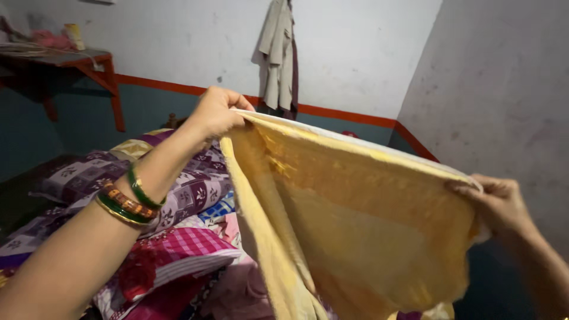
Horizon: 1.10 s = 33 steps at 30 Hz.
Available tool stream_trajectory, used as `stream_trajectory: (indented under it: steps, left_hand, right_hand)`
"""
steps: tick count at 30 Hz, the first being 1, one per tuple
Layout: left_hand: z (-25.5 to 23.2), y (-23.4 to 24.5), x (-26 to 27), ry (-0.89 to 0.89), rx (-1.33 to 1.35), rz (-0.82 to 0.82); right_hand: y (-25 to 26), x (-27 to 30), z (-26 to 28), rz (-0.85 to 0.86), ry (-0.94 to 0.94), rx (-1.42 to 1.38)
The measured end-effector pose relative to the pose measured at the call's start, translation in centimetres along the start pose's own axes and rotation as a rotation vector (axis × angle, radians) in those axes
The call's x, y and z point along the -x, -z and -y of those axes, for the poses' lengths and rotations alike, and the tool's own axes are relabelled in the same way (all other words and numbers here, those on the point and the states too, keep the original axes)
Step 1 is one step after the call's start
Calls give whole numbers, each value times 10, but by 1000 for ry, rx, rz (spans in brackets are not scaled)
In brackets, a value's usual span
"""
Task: The person folds several pieces of clothing on a bed. They pick up a purple and gold patterned cloth, fold it neatly, and place it on a pile. They then fold a blue floral cloth and a yellow towel, stacking each on the bed.
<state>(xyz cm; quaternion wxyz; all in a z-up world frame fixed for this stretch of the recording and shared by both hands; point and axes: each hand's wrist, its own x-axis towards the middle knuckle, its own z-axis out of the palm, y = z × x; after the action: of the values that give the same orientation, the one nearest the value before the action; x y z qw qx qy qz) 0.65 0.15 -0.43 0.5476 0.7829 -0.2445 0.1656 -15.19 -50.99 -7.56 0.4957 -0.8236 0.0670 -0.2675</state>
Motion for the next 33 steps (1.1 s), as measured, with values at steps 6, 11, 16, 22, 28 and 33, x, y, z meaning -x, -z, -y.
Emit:
stream_trajectory:
  steps: [6, 11, 16, 22, 28, 33]
  left_hand:
    - [49, -21, -8, 73, 333, 267]
    - [63, -99, 3, 19, 248, 378]
    - [47, -188, 24, -166, 360, 567]
    - [50, -205, 31, -46, 602, 542]
    - [88, -197, 78, 80, 527, 575]
    - [136, -200, 120, 86, 425, 612]
  right_hand:
    - [-10, 25, 36, -84, -13, -291]
    - [-71, 28, 65, -98, -39, -147]
    - [-159, 38, 59, 468, 173, -2]
    - [-163, 28, 64, 377, 14, 68]
    - [-130, 7, 103, 38, 105, -126]
    - [-93, -27, 109, -115, 269, -313]
